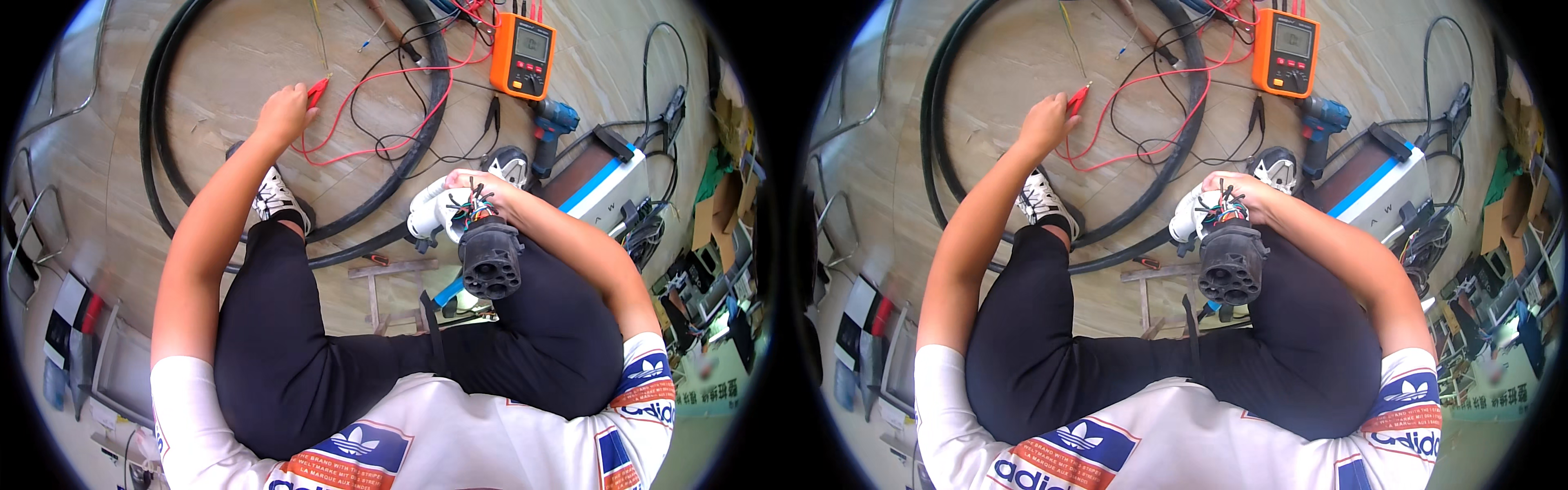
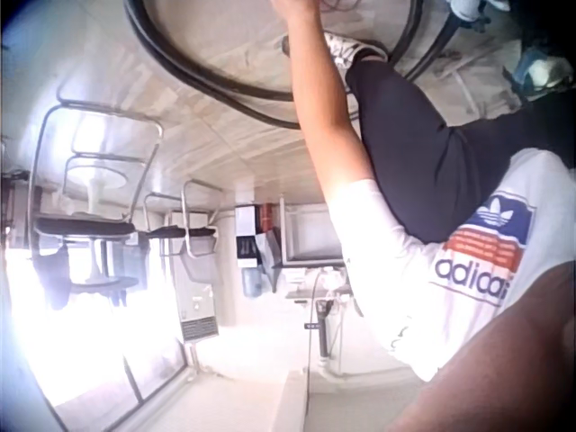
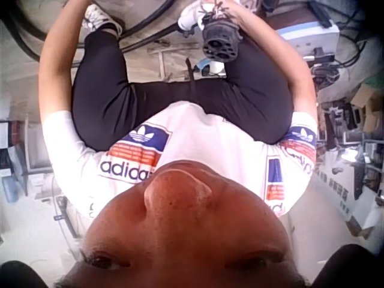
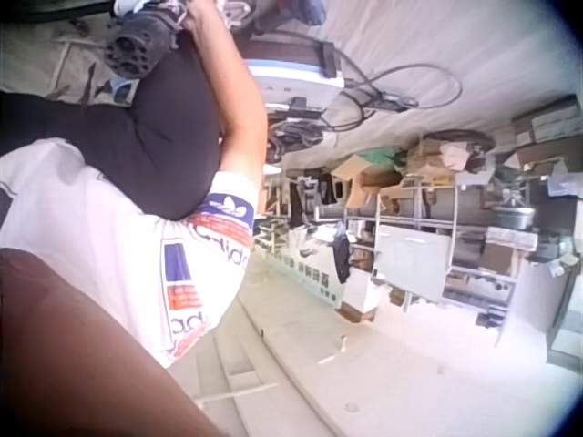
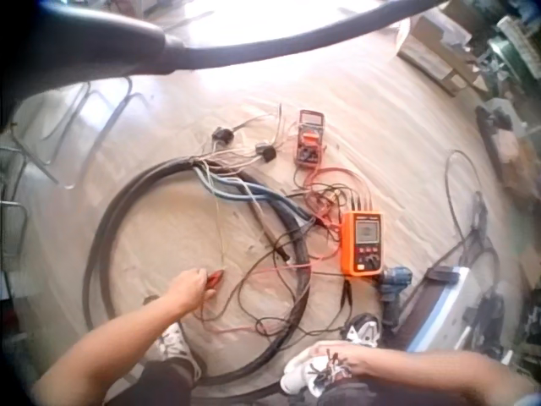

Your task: The person manipulates colored wires inside a large black connector housing, fits a black sleeve over the internal components, and checks readings on a digital multimeter.

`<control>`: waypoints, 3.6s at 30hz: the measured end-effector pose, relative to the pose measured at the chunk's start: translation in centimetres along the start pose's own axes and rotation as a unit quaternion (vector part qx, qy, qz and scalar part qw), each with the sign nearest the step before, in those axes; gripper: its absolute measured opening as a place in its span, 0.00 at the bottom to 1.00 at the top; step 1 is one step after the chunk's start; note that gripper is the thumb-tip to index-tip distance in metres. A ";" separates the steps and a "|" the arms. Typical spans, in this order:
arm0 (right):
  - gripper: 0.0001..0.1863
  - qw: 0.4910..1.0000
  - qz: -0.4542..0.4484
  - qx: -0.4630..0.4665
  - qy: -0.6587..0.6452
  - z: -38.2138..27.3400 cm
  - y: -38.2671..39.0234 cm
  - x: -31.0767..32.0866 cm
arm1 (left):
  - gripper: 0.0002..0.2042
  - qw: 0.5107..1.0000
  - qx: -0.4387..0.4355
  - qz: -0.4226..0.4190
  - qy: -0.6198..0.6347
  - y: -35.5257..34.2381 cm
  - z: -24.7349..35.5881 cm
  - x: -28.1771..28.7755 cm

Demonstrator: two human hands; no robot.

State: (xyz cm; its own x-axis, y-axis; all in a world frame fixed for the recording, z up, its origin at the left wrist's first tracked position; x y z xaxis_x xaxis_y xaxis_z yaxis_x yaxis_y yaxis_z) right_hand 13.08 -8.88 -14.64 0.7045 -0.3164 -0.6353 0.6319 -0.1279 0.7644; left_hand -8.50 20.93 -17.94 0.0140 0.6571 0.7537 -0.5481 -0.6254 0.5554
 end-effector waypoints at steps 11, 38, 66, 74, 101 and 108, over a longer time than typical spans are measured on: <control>0.29 0.999 0.001 -0.005 0.034 0.8 -0.8 1.3 | 0.19 0.982 0.055 -0.160 -0.083 3.7 -4.8 0.6; 0.21 1.000 -0.009 0.012 -0.025 -0.1 -0.6 -0.1 | 0.14 0.886 -0.086 0.000 0.455 -4.7 4.2 27.7; 0.06 0.997 0.071 0.021 -0.028 0.0 0.8 0.9 | 0.13 0.983 -0.131 0.038 0.120 -22.2 5.9 23.7; 0.06 0.997 0.067 0.016 -0.041 0.3 0.5 1.1 | 0.12 0.983 -0.182 0.005 0.025 -22.1 5.3 21.8; 0.07 0.997 0.072 0.007 -0.038 0.6 0.7 1.6 | 0.16 0.976 -0.111 0.093 0.162 -22.2 5.5 23.7; 0.07 0.997 0.070 0.012 -0.038 0.6 0.6 1.6 | 0.13 0.943 -0.120 0.231 0.207 -23.1 2.5 25.0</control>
State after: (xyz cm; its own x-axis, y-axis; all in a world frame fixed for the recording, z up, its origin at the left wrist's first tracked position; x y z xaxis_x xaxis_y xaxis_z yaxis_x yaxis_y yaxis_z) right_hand 14.38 -10.04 -15.08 0.7572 -0.4037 -0.5135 0.5212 -0.1004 0.8475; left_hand 6.60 50.79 -11.03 -0.5735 0.4772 0.6659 -0.5899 -0.8045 0.0685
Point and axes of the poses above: each hand's wrist, its own y-axis away from the middle knuckle, its own x-axis out of the back of the hand, z = x × y, the point moved 10 cm from there along -y, towards the middle knuckle, and after that the axes turned 7 degrees about y, right-handed, at the moved point
